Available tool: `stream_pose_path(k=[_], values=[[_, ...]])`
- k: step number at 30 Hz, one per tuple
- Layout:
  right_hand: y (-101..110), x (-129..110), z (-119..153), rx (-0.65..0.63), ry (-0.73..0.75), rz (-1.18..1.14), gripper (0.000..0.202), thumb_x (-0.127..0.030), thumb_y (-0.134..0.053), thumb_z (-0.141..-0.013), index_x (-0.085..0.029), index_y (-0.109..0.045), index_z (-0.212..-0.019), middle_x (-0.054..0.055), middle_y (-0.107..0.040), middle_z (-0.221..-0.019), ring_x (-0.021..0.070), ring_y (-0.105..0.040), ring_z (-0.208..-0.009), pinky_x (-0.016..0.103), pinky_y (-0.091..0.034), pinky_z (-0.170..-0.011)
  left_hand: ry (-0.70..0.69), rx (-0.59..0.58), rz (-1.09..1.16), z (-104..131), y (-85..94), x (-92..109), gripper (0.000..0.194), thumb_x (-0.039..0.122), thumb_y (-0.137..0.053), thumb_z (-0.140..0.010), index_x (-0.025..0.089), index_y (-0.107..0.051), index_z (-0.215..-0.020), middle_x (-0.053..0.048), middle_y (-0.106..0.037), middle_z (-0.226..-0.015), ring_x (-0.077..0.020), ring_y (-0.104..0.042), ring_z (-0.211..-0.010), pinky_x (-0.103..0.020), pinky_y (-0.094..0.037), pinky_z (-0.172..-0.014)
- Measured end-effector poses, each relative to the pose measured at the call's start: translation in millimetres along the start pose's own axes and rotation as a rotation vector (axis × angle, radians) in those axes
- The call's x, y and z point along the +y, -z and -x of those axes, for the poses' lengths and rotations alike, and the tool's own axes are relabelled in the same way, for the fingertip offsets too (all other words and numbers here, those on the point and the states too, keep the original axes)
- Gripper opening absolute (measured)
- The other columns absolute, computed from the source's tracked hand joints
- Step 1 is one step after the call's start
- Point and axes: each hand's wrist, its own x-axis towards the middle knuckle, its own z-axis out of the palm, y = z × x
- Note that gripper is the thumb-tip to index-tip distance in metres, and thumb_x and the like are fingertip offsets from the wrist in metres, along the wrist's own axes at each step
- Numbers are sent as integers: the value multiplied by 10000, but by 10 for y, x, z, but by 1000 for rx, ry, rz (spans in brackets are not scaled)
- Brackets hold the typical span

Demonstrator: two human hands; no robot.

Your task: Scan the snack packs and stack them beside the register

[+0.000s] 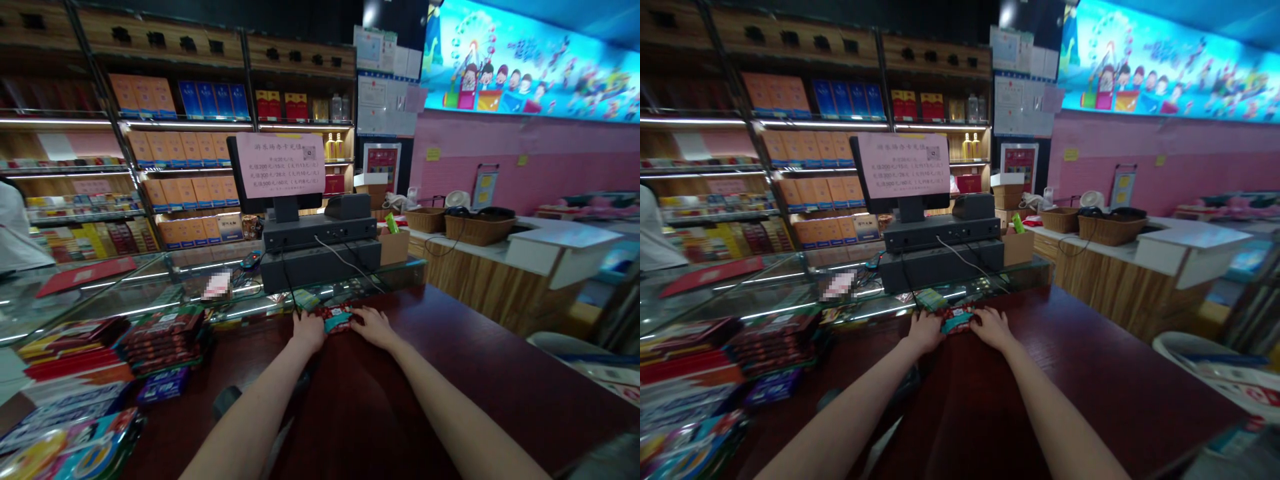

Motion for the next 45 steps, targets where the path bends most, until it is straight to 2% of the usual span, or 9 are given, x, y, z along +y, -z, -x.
stream_pose_path(k=[7, 13, 18, 23, 30, 39, 45], values=[[-45, 22, 24, 26, 20, 2, 473, -361, -526, -925, -304, -543, -1395, 67, -526, -1489, 302, -341, -1457, 660, -216, -1139, 11, 33, 21, 18, -22, -23, 465, 430, -537, -881, 194, -616, -1274, -149, -585, -1383, -362, -444, -1351, -607, -226, -1155], [-23, 42, 74, 94, 33, 5, 471, -381, -535, -934, -305, -536, -1398, 62, -501, -1512, 310, -337, -1459, 648, -248, -1140, -9, 111, 39, 104, 14, -117, 562, 465, -550, -875, 186, -538, -1363, -154, -576, -1382, -352, -479, -1311, -609, -250, -1146], [9, -38, 140, 123, 84, 7, 447, -338, -548, -923, -311, -567, -1369, 51, -539, -1480, 311, -370, -1441, 633, -285, -1129, -22, 172, 31, 276, 115, -263, 551, 453, -598, -854, 209, -548, -1345, -140, -584, -1370, -344, -485, -1306, -590, -288, -1133], [-55, -211, 167, 203, 153, 24, 426, -295, -586, -884, -292, -627, -1309, 78, -621, -1386, 294, -462, -1381, 546, -358, -1109, -41, 231, 4, 530, 216, -459, 526, 426, -606, -861, 224, -547, -1343, -127, -565, -1398, -329, -468, -1330, -588, -252, -1160], [-102, -689, 178, 200, 279, -1, 454, -234, -557, -852, -246, -639, -1298, 79, -658, -1317, 259, -559, -1268, 413, -418, -1075, -28, 282, -36, 884, 284, -864, 487, 403, -615, -871, 215, -565, -1318, -139, -574, -1374, -332, -452, -1339, -613, -217, -1168], [-208, -1527, 184, 146, 426, -64, 457, -236, -531, -862, -201, -626, -1308, 93, -648, -1327, 256, -550, -1264, 422, -399, -1092, 40, 368, -86, 1321, 287, -1498, 451, 365, -609, -883, 254, -554, -1316, -105, -560, -1382, -312, -428, -1350, -599, -177, -1191], [-346, -2036, 163, 101, 500, -109, 442, -229, -542, -863, -238, -630, -1296, 70, -642, -1336, 256, -540, -1275, 435, -390, -1096, 70, 434, -90, 1603, 321, -1880, 443, 350, -599, -886, 285, -546, -1321, -87, -529, -1423, -303, -380, -1393, -549, -115, -1223]])
